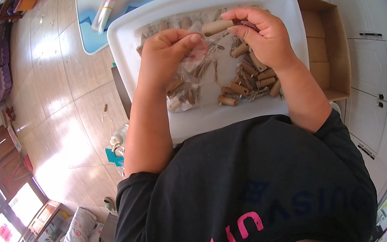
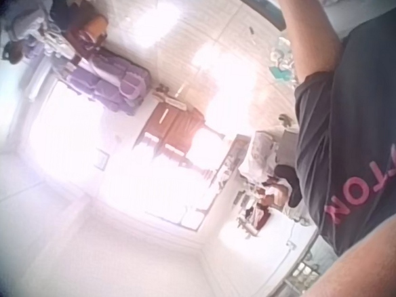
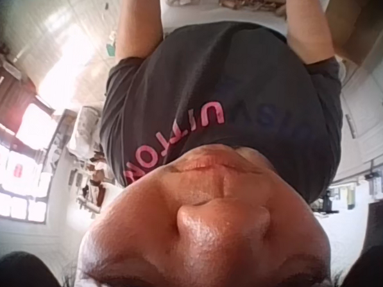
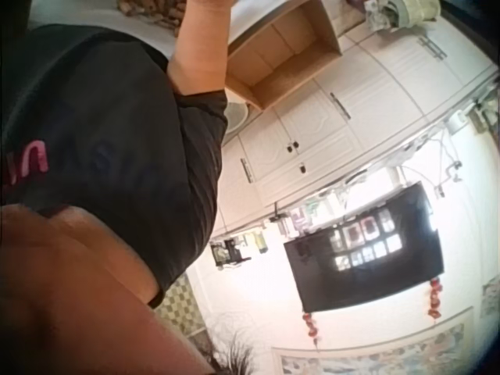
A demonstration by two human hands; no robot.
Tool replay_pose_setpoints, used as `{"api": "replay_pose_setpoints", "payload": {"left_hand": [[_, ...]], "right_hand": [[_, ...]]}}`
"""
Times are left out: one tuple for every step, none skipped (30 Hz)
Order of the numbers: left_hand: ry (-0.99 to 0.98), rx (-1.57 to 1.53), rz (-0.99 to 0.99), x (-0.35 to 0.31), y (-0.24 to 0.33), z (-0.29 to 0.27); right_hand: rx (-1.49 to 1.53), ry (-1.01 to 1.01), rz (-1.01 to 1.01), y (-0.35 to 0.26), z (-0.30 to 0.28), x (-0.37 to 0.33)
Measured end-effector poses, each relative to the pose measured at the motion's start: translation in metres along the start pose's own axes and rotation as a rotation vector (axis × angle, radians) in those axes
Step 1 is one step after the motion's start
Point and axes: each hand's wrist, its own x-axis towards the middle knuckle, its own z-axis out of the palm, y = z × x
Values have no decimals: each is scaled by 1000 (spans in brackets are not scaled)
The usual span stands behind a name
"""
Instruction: The person places small cardboard cylinders into individual small plastic bags by hand.
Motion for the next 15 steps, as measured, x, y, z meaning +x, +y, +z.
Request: {"api": "replay_pose_setpoints", "payload": {"left_hand": [[-10, 13, 8, 0, -1, -1], [-19, 26, 15, 0, -2, -2], [-20, 26, 15, 1, -3, -3], [-62, 8, 17, 2, -4, -4], [-105, -10, 18, 2, -5, -4], [-106, -11, 17, 1, -5, -5], [-169, -69, -40, 0, -3, -5], [-232, -128, -96, -1, -2, -5], [-232, -129, -96, 1, -6, -7], [-303, -175, -108, 5, -9, -8], [-374, -221, -120, 6, -12, -9], [-372, -222, -119, 6, -14, -9], [-364, -260, -140, 5, -13, -5], [-355, -297, -161, 5, -12, -2], [-355, -297, -161, 6, -14, -1]], "right_hand": [[48, -41, 37, -1, -1, 0], [96, -82, 75, -1, -1, 0], [96, -81, 75, -1, -3, 0], [117, -139, 89, 0, -6, 1], [139, -198, 102, 1, -7, 2], [138, -197, 104, 2, -8, 2], [197, -223, 110, 3, -8, 3], [254, -248, 117, 3, -8, 3], [254, -249, 117, 4, -9, 3], [221, -296, 128, 4, -10, 4], [188, -343, 138, 4, -10, 5], [188, -346, 137, 4, -8, 4], [242, -327, 173, 5, -5, 2], [296, -309, 209, 5, -2, 1], [296, -309, 209, 3, -1, 1]]}}
